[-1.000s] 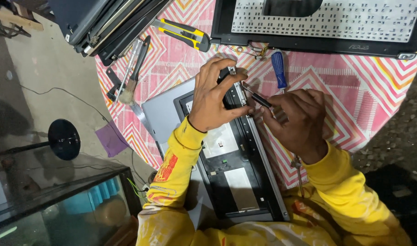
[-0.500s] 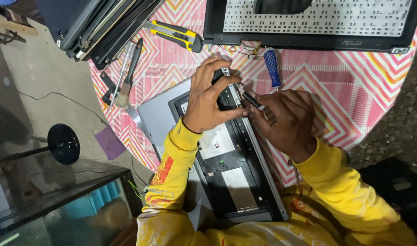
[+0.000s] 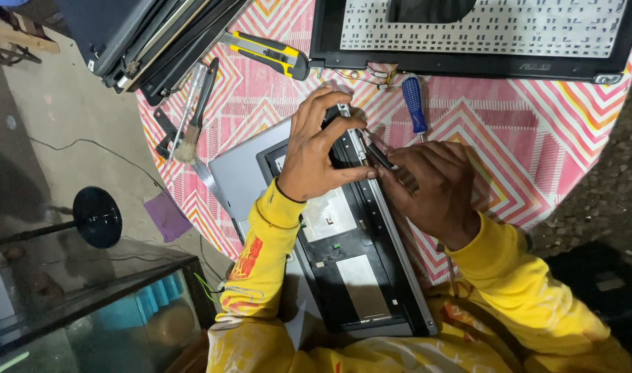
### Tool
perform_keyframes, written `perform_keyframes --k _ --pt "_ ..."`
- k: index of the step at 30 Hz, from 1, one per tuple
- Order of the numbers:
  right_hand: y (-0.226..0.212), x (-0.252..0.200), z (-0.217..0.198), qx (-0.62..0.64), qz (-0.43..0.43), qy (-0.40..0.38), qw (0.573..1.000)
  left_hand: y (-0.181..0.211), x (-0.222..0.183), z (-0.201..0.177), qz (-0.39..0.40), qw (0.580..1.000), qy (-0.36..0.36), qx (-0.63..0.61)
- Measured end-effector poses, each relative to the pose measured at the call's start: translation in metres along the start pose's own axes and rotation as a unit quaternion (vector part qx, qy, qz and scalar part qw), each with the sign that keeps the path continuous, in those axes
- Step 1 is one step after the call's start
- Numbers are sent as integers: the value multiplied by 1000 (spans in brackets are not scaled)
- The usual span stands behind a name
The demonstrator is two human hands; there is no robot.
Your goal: Disassembling a laptop by removing screws and prying the keyboard and top cover off using a screwdriver.
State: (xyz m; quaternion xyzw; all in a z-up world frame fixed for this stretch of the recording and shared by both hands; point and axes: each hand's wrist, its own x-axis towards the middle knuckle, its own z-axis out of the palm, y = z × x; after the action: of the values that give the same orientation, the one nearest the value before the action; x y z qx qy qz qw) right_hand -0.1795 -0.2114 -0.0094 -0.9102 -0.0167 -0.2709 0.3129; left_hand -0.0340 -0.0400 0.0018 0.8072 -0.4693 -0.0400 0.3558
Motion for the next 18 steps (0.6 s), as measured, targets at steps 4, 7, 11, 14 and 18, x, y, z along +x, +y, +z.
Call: perform_keyframes --k 4,7,11,14,18 --pt "3 -4 2 26 6 -8 1000 0 0 -1 3 1000 -5 -11" --pt "2 -5 3 37 12 -10 999 -2 -1 -1 7 1000 -6 -15" --pt "3 -6 2 34 10 -28 999 0 1 -3 9 1000 -4 -17" --pt "2 -5 1 33 12 -39 999 -1 1 -4 12 1000 -8 -19" --pt "1 -4 1 39 6 -44 998 -1 1 -5 12 1000 -8 -19"
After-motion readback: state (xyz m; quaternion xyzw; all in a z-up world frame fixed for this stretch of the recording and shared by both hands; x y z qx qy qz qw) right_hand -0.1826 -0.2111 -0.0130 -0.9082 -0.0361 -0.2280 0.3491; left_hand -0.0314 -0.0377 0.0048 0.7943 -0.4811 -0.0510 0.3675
